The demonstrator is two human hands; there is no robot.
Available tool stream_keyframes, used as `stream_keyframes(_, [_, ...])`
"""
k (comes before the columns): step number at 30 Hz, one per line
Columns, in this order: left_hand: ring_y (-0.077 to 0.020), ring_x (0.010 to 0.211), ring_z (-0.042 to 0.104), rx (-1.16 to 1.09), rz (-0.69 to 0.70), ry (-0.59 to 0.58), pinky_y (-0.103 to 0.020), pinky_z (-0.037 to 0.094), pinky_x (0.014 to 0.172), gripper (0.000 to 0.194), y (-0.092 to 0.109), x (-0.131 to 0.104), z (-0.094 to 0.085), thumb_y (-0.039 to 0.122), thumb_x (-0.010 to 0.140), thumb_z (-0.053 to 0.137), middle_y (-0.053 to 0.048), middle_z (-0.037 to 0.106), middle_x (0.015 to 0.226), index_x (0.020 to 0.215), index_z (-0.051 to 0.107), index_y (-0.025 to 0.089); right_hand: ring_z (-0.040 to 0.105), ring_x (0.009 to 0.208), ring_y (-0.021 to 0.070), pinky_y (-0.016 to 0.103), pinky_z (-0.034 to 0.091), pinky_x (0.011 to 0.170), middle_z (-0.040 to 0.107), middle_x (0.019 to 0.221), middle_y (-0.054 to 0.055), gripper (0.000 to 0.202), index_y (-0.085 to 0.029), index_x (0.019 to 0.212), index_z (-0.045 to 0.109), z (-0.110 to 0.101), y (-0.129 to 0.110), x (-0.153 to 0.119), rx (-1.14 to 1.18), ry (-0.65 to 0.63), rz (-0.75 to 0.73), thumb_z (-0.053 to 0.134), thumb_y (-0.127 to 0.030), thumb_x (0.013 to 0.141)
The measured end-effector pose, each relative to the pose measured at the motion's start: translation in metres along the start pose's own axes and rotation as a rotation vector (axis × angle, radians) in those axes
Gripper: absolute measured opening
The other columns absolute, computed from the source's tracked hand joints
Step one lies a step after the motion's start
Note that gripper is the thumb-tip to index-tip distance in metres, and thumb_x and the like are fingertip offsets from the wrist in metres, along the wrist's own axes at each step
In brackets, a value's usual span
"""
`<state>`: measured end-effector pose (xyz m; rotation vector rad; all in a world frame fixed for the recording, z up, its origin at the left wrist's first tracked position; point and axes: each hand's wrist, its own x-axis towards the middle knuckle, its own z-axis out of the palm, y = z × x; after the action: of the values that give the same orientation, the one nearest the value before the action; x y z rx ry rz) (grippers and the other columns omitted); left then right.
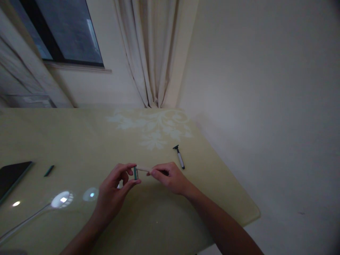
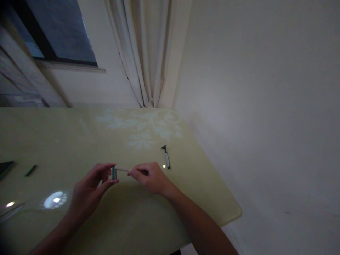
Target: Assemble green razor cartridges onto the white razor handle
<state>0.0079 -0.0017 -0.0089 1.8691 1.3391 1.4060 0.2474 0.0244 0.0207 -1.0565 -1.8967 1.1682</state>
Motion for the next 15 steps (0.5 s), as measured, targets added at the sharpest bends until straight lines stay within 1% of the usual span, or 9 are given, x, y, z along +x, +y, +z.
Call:
stream_keyframes(2, [-0.012,0.066,0.059,-0.004,-0.003,0.008,-0.023,0.051,0.066,0.033,0.0005,0.0008,-0.0002,0.035,0.088,0.081,0.003,0.063,0.088,0.118,0.072,0.028,0.039,0.057,0.0101,0.026,0.026,0.055,0.052,0.063,-0.002,0.04,-0.012,0.1,0.086,-0.0016,-0.0002,0.0006,-0.01,0.024,0.003,0.061,-0.044,0.101])
stream_keyframes(3, [-0.012,0.066,0.06,-0.009,-0.003,0.01,-0.023,0.051,0.066,0.032,0.0008,0.0012,-0.0002,0.035,0.087,0.081,0.003,0.063,0.088,0.118,0.072,0.028,0.039,0.057,0.0101,0.026,0.026,0.055,0.052,0.063,-0.002,0.041,-0.012,0.101,0.086,-0.0018,-0.0007,0.0007,-0.001,0.017,0.001,0.061,-0.044,0.101])
stream_keyframes(7, [-0.0122,0.067,0.06,-0.035,-0.005,0.023,-0.024,0.052,0.068,0.032,0.0007,0.002,0.0002,0.033,0.087,0.08,0.003,0.063,0.087,0.118,0.072,0.028,0.039,0.059,0.0106,0.026,0.027,0.055,0.048,0.062,-0.003,0.042,-0.013,0.094,0.085,0.0023,-0.0034,-0.0005,0.038,-0.064,-0.013,0.061,-0.046,0.101])
stream_keyframes(9, [-0.0118,0.066,0.059,-0.034,-0.013,0.036,-0.023,0.052,0.066,0.032,-0.0002,0.0024,0.0002,0.033,0.087,0.081,0.003,0.063,0.087,0.117,0.073,0.027,0.039,0.059,0.0104,0.026,0.027,0.055,0.048,0.062,-0.003,0.04,-0.012,0.093,0.085,0.004,-0.0035,-0.0007,0.022,-0.048,-0.009,0.061,-0.044,0.101])
stream_keyframes(12, [-0.0113,0.064,0.058,-0.028,-0.022,0.045,-0.023,0.051,0.064,0.033,-0.0005,0.0034,0.0003,0.034,0.085,0.082,0.003,0.063,0.086,0.116,0.073,0.026,0.039,0.058,0.0101,0.026,0.026,0.055,0.051,0.063,-0.003,0.038,-0.013,0.096,0.085,0.0032,-0.0022,-0.0004,-0.007,0.012,0.005,0.061,-0.041,0.101])
stream_keyframes(13, [-0.0114,0.064,0.058,-0.028,-0.024,0.044,-0.023,0.052,0.064,0.033,0.0,0.0038,0.0003,0.034,0.085,0.082,0.004,0.063,0.085,0.116,0.073,0.026,0.039,0.058,0.01,0.026,0.026,0.055,0.052,0.063,-0.003,0.038,-0.013,0.097,0.085,0.0027,-0.0018,-0.0004,-0.003,0.013,0.002,0.061,-0.041,0.101])
stream_keyframes(15, [-0.0118,0.065,0.059,-0.028,-0.023,0.042,-0.023,0.052,0.064,0.033,0.0016,0.0044,0.0003,0.035,0.086,0.082,0.003,0.063,0.085,0.116,0.073,0.026,0.039,0.058,0.01,0.025,0.027,0.055,0.051,0.063,-0.003,0.039,-0.012,0.098,0.086,0.0022,-0.0017,-0.0005,0.022,-0.027,-0.011,0.062,-0.043,0.101])
